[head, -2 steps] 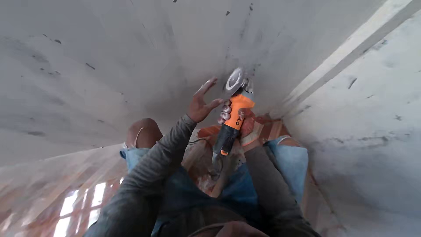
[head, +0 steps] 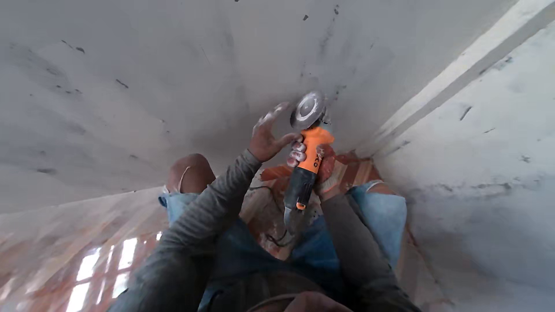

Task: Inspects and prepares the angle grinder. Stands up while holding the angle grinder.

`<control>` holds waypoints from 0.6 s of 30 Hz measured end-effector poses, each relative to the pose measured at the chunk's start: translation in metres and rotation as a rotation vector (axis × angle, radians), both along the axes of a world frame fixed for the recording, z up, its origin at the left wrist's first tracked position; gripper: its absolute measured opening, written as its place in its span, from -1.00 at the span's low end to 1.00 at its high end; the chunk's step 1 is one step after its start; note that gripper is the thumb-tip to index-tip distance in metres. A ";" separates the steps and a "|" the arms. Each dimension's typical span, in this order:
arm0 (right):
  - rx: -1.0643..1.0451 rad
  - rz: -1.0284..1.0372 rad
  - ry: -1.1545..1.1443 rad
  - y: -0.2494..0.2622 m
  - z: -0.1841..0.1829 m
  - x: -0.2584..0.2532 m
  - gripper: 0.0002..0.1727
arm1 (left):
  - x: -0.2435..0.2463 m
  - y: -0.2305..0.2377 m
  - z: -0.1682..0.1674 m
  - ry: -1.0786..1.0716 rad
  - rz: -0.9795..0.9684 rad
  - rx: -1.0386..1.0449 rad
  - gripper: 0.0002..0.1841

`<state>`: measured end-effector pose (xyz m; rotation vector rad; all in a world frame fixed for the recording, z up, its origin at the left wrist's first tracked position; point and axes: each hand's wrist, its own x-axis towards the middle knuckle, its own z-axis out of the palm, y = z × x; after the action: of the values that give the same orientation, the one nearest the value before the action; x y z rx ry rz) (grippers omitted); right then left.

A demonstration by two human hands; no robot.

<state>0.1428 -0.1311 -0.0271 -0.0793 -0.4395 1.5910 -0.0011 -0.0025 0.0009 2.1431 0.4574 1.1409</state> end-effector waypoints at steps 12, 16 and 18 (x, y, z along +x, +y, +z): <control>0.007 0.043 -0.107 -0.005 0.012 -0.015 -0.48 | -0.004 -0.008 0.008 -0.097 0.127 0.424 -0.68; -0.143 -0.191 -0.361 -0.007 0.029 -0.022 -0.45 | -0.003 -0.010 0.001 -0.121 -0.011 0.133 -0.64; -0.186 -0.275 -0.513 -0.011 0.034 -0.023 -0.46 | 0.001 -0.005 -0.003 -0.216 -0.125 -0.007 -0.66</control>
<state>0.1203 -0.1420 0.0074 -0.6731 -0.6443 1.3249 0.0004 -0.0079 -0.0026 1.9839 0.2260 1.2786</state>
